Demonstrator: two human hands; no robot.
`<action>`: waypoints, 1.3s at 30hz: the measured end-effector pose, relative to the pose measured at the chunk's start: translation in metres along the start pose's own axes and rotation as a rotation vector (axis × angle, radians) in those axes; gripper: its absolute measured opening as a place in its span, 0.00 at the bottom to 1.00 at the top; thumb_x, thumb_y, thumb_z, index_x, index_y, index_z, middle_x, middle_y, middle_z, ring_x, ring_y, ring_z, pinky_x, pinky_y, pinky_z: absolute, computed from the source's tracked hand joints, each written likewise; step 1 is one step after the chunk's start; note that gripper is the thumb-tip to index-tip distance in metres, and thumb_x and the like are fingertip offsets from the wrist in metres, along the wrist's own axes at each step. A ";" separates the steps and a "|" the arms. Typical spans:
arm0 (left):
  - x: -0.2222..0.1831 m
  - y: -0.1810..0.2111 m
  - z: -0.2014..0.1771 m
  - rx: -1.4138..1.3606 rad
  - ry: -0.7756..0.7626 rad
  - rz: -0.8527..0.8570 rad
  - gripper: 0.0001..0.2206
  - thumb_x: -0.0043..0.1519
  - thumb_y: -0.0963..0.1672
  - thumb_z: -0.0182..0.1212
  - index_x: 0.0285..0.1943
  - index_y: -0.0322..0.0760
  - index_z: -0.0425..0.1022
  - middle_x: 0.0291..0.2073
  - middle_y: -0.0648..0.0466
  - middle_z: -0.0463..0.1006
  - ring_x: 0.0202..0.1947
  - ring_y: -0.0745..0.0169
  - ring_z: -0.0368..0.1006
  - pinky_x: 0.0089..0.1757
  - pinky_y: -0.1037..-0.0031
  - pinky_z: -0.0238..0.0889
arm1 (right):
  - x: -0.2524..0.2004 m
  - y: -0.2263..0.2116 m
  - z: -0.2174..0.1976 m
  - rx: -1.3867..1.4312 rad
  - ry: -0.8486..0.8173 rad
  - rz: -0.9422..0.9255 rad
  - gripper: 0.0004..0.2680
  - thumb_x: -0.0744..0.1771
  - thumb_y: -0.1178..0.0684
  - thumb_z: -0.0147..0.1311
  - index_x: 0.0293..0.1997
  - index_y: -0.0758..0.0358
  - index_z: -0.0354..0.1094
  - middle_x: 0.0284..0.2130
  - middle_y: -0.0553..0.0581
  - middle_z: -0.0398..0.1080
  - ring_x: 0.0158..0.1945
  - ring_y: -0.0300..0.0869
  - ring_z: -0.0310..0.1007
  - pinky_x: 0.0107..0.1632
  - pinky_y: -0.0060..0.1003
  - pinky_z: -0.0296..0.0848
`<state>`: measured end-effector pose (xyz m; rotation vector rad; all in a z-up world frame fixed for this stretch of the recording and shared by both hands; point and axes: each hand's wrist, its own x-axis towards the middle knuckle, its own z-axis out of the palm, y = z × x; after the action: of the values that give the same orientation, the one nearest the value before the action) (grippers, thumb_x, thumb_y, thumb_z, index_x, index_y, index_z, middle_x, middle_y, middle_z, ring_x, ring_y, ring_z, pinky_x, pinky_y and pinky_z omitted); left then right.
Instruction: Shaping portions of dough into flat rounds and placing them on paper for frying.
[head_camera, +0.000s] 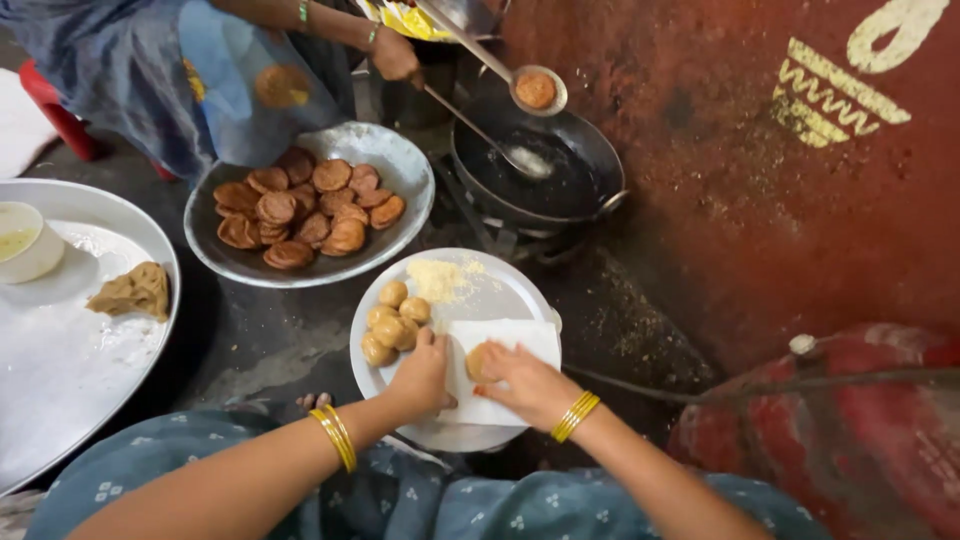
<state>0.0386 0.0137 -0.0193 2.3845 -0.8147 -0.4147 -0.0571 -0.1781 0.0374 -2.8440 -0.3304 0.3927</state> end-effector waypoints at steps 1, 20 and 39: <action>0.000 0.000 0.000 -0.001 0.010 -0.002 0.42 0.35 0.42 0.84 0.59 0.29 0.61 0.58 0.37 0.60 0.50 0.33 0.74 0.48 0.59 0.72 | 0.010 0.017 0.002 -0.007 0.001 -0.007 0.33 0.68 0.34 0.48 0.74 0.72 0.42 0.74 0.71 0.41 0.79 0.55 0.36 0.75 0.48 0.40; 0.004 0.000 0.004 0.025 -0.055 0.017 0.45 0.36 0.40 0.83 0.63 0.25 0.58 0.60 0.36 0.57 0.51 0.35 0.73 0.50 0.61 0.72 | 0.100 0.037 -0.017 -0.107 0.037 -0.024 0.33 0.69 0.31 0.41 0.75 0.70 0.38 0.75 0.70 0.37 0.79 0.54 0.34 0.75 0.49 0.37; -0.004 0.000 -0.005 0.006 -0.055 -0.001 0.45 0.37 0.42 0.84 0.63 0.27 0.58 0.61 0.35 0.57 0.52 0.34 0.73 0.50 0.60 0.71 | -0.002 -0.023 0.011 0.005 0.143 -0.062 0.31 0.68 0.36 0.50 0.74 0.71 0.46 0.75 0.69 0.44 0.80 0.54 0.39 0.77 0.50 0.39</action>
<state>0.0378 0.0180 -0.0146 2.3887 -0.8402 -0.4811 -0.0667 -0.1544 0.0341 -2.8295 -0.3866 0.1766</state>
